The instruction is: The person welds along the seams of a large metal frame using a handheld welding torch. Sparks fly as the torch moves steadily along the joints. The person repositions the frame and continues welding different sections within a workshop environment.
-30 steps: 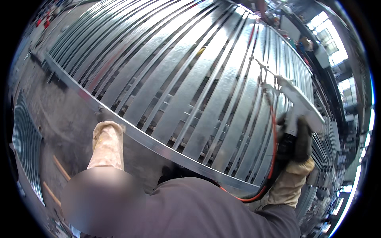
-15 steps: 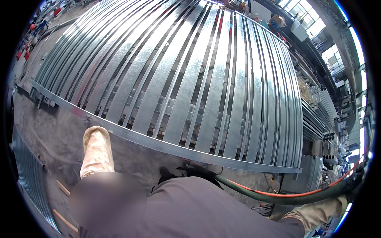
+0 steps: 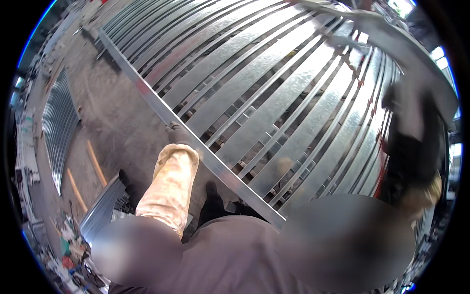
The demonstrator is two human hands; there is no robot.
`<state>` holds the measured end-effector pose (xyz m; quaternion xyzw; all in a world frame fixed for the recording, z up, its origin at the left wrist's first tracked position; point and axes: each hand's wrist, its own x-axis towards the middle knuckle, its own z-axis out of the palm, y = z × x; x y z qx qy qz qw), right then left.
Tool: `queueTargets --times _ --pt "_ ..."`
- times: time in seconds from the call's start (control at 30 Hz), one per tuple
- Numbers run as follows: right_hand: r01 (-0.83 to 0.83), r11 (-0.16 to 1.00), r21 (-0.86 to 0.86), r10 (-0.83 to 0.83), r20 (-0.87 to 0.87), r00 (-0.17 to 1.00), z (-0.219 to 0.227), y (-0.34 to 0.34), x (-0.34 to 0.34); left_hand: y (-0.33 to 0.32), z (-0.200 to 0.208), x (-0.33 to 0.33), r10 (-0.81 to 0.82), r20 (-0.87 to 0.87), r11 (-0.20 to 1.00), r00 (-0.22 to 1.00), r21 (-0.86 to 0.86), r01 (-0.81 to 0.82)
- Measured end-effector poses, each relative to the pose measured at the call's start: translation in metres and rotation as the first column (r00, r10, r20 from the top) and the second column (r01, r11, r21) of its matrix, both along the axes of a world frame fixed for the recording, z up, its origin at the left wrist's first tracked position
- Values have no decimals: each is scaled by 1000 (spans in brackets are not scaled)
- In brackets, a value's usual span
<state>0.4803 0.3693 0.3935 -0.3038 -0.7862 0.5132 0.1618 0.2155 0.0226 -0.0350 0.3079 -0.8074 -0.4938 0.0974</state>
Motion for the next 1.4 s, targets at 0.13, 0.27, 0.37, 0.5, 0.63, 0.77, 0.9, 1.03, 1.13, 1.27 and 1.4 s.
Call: queueTargets --times 0.13,0.27,0.37,0.5,0.63,0.77,0.9,1.03,1.13,1.27,1.4 --pt "-172 936 -307 188 21 982 -42 1 -78 72 36 15 -156 113 982 981 -88 166" --pt "-300 677 -672 439 42 897 -164 -18 -154 38 29 15 -137 36 964 990 -225 141" --pt "-427 525 -736 561 -78 824 -218 -32 -171 52 42 17 -131 170 961 977 -220 168" --pt "-482 445 -755 633 -116 766 -272 -48 -187 41 28 14 -119 93 930 989 -339 144" --pt "-461 356 -813 634 -152 758 -293 -54 -193 45 28 16 -167 129 916 977 -347 203" --pt "-485 334 -808 654 -172 737 -307 -60 -198 43 31 15 -164 168 934 972 -292 208" --pt "-497 303 -813 631 -220 744 -310 -66 -202 40 29 13 -155 210 931 965 -296 214" --pt "-521 312 -794 623 -243 744 -317 -69 -205 39 28 13 -160 227 937 961 -270 220" --pt "-489 288 -824 635 -218 741 -314 -69 -203 43 34 14 -146 267 945 953 -247 215" --pt "-477 305 -825 638 -195 745 -309 -70 -203 43 36 16 -167 184 935 969 -282 215" --pt "-506 359 -785 622 -203 756 -312 -72 -204 48 42 17 -154 195 937 969 -282 206"
